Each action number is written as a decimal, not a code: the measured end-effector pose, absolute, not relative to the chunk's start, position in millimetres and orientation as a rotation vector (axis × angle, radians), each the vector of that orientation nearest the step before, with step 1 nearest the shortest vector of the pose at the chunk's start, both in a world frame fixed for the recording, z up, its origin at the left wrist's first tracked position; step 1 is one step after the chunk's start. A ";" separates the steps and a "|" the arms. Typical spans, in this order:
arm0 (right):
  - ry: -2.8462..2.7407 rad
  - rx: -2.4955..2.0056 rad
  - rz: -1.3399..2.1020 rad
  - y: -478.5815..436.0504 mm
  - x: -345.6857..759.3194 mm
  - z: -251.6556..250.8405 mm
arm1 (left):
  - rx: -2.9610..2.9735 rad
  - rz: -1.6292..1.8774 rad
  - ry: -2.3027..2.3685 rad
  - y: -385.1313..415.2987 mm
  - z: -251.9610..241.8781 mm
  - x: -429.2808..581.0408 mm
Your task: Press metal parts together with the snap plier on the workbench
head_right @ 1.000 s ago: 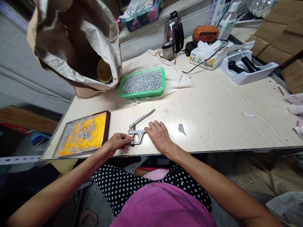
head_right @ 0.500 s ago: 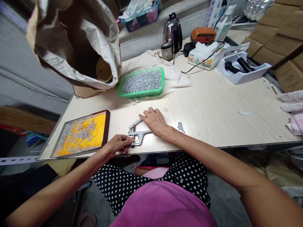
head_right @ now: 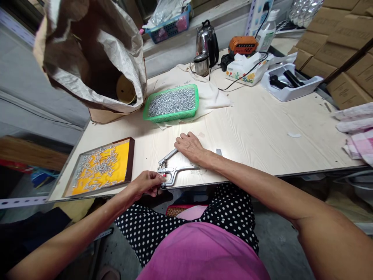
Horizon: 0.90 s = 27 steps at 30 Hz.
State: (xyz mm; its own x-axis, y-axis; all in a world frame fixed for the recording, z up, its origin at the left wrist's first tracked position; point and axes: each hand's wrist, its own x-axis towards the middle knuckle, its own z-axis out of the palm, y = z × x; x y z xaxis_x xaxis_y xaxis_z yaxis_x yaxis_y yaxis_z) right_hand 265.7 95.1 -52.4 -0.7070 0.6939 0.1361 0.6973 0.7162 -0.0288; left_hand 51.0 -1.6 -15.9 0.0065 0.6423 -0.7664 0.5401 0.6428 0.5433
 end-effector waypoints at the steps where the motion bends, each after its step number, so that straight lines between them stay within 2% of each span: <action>1: -2.781 -1.137 -0.033 94.6 266.7 -51.6 | 0.986 0.104 1.648 -2.2 -16.3 50.6; 11: -2.786 -1.055 0.258 69.9 292.2 -35.9 | 0.978 0.105 1.613 -2.9 -16.0 48.8; 24: -2.705 -1.134 0.333 44.4 293.6 -38.2 | 0.997 0.124 1.608 -6.6 -18.4 45.8; 27: -2.697 -1.130 0.434 41.0 292.8 -34.4 | 1.188 0.108 1.732 -11.3 -15.8 43.6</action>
